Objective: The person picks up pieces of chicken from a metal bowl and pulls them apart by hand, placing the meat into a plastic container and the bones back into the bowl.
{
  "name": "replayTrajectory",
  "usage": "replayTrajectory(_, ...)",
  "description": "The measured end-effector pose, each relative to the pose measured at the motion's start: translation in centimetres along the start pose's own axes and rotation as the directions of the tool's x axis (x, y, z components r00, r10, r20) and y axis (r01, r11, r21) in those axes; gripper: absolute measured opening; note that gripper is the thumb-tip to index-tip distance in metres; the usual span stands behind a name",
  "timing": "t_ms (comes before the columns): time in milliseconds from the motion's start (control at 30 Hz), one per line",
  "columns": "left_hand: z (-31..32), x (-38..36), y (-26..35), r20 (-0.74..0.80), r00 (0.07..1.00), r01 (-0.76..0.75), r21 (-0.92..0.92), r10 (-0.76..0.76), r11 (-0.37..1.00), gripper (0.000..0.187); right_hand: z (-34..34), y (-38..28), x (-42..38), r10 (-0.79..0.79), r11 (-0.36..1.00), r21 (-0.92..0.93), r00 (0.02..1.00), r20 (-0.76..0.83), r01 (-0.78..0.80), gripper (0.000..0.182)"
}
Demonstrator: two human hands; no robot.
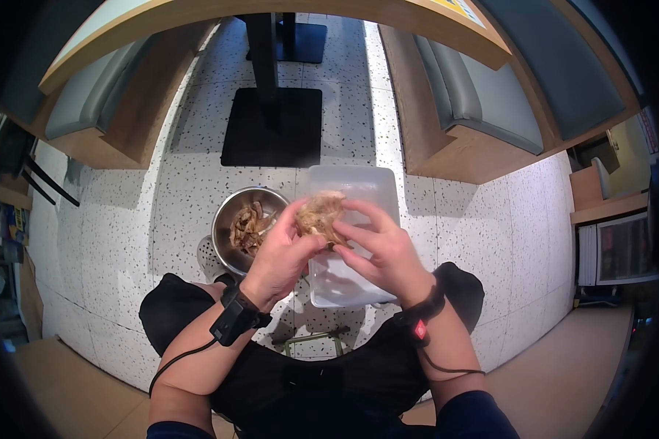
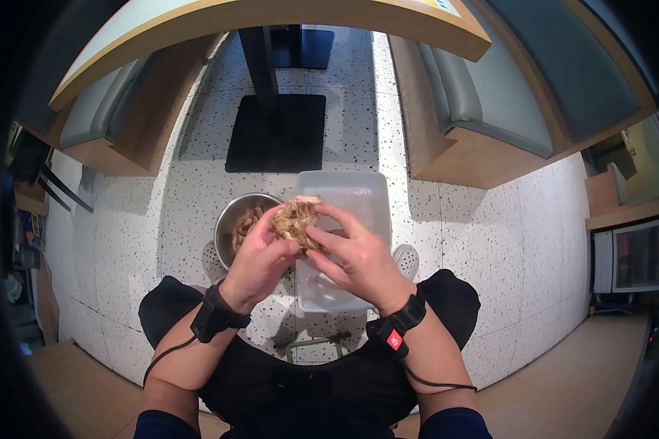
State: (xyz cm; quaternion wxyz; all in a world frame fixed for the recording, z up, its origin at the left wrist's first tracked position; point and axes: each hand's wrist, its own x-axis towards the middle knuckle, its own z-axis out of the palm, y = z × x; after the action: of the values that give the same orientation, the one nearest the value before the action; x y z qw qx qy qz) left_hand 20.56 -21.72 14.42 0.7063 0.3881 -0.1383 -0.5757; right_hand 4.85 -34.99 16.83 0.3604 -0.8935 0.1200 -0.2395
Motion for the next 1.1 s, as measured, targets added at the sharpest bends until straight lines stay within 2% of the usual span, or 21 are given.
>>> replayTrajectory(67,-0.1,0.1,0.0,-0.059,0.997,0.057,-0.013,-0.058,0.998,0.060,0.2,-0.1,0.0,-0.010,1.000,-0.023,1.000,0.003,0.010,0.035)
replayTrajectory(233,0.1,0.2,-0.4,-0.110,0.994,0.012,0.000,-0.012,1.000,0.056,1.0,-0.5,-0.1,-0.033,0.987,-0.160,0.997,-0.070,0.021,0.032)
replayTrajectory(333,0.3,0.2,-0.5,-0.128,0.992,-0.015,0.029,0.019,0.999,0.055,1.8,-0.6,-0.1,0.016,0.988,-0.148,0.994,-0.106,-0.032,0.029)
replayTrajectory(467,0.7,0.0,-0.6,-0.168,0.983,-0.055,0.094,0.070,0.994,0.055,2.5,-0.7,0.1,0.002,0.987,-0.156,0.990,-0.140,-0.024,0.028)
replayTrajectory(667,0.5,0.0,-0.9,-0.183,0.980,-0.068,0.060,0.078,0.996,0.060,3.1,-0.2,-0.2,0.037,0.989,-0.134,0.989,-0.145,-0.056,0.027)
replayTrajectory(733,0.8,-0.1,-0.9,-0.191,0.978,-0.068,0.068,0.080,0.995,0.060,3.4,-0.3,-0.2,0.085,0.990,-0.099,0.978,-0.190,-0.106,0.025)
replayTrajectory(933,1.6,-0.1,-1.4,-0.237,0.967,-0.079,0.086,0.097,0.993,0.060,4.2,-0.3,-0.1,0.140,0.976,-0.126,0.955,-0.263,-0.177,0.020)
replayTrajectory(1100,1.6,0.2,-2.1,-0.259,0.960,-0.093,0.063,0.106,0.994,0.062,4.4,-0.4,-0.3,0.181,0.960,-0.165,0.950,-0.255,-0.227,0.020)
